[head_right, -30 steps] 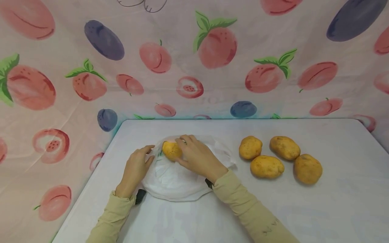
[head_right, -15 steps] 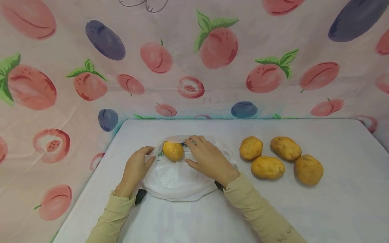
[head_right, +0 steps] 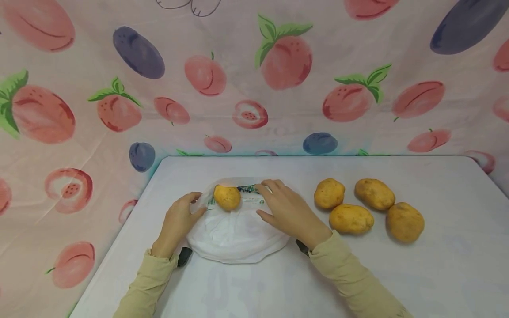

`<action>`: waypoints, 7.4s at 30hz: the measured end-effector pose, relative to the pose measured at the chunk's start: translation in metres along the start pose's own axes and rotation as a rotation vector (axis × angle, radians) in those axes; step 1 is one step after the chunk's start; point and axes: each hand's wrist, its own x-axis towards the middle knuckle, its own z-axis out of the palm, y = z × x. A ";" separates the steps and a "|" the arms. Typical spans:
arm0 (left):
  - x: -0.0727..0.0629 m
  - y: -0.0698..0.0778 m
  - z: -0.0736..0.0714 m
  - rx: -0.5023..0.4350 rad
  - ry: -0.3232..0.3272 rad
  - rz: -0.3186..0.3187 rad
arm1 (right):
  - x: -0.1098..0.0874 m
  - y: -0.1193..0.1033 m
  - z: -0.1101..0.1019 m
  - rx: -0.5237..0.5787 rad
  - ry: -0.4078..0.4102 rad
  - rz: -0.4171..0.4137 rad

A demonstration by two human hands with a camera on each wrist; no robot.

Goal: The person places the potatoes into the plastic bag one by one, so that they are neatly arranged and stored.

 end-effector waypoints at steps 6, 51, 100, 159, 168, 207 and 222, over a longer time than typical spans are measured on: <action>0.000 -0.001 0.001 0.013 -0.011 -0.001 | -0.010 0.008 -0.004 -0.020 -0.016 0.026; 0.000 0.000 0.003 0.002 -0.095 -0.056 | -0.089 0.081 -0.021 -0.091 0.140 0.016; -0.001 0.000 0.001 0.015 -0.132 -0.065 | -0.120 0.108 -0.026 -0.079 0.020 0.097; 0.001 -0.003 0.003 0.046 -0.129 -0.044 | -0.051 0.045 -0.045 0.004 0.101 -0.035; 0.000 -0.002 0.003 0.034 -0.127 -0.039 | -0.038 0.036 -0.039 0.012 0.085 -0.053; 0.001 -0.001 0.001 0.038 -0.145 -0.056 | 0.015 0.006 0.004 0.062 -0.037 -0.063; 0.000 -0.001 -0.001 0.029 -0.143 -0.053 | 0.031 0.000 0.020 0.066 -0.060 -0.019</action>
